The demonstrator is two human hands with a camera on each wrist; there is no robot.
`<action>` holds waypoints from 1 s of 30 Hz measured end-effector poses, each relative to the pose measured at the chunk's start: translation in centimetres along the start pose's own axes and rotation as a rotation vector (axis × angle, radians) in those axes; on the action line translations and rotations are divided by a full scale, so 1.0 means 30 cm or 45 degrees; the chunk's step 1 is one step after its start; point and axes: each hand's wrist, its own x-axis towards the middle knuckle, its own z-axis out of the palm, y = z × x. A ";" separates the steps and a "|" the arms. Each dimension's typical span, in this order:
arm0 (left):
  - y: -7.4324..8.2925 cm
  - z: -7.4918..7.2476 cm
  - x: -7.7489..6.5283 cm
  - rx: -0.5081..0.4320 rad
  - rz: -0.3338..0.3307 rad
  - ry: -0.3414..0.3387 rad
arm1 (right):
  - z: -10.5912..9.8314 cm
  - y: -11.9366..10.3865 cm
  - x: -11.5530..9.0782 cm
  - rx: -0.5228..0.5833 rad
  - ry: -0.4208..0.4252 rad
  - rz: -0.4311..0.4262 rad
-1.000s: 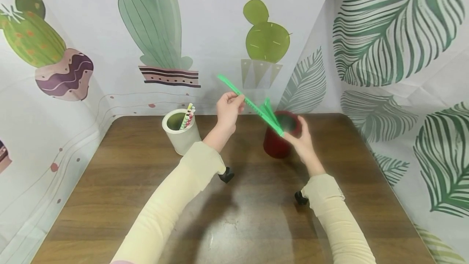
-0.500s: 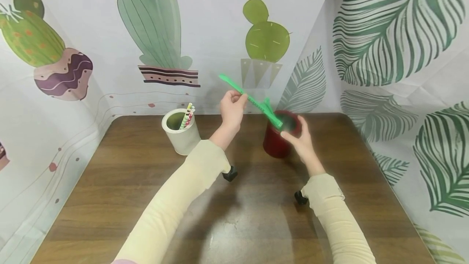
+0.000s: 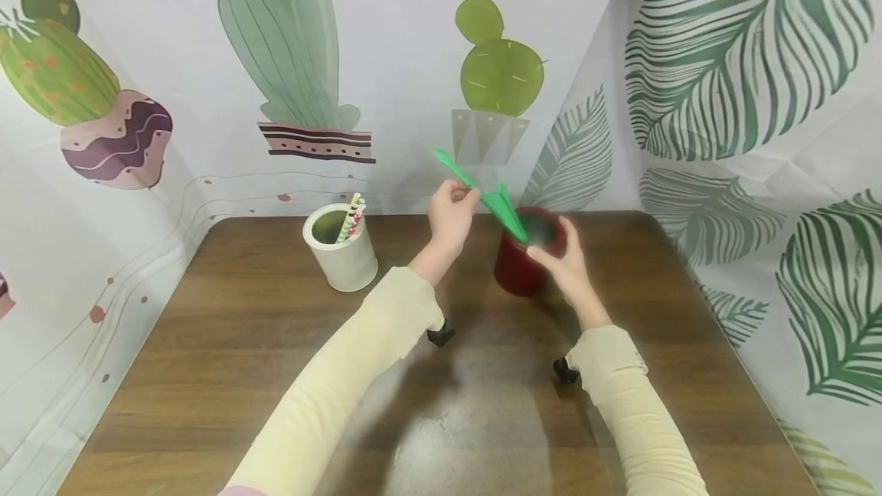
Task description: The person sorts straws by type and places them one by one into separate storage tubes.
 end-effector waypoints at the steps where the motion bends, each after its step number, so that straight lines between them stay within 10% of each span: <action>1: -0.001 0.004 -0.002 0.013 0.004 -0.010 | 0.000 -0.001 -0.001 0.000 0.000 0.002; 21: -0.049 0.063 -0.063 0.230 -0.083 -0.210 | 0.006 -0.053 -0.023 -0.019 -0.016 0.060; 30: -0.094 0.064 -0.088 0.146 -0.151 -0.308 | -0.005 -0.011 -0.006 -0.013 -0.021 0.043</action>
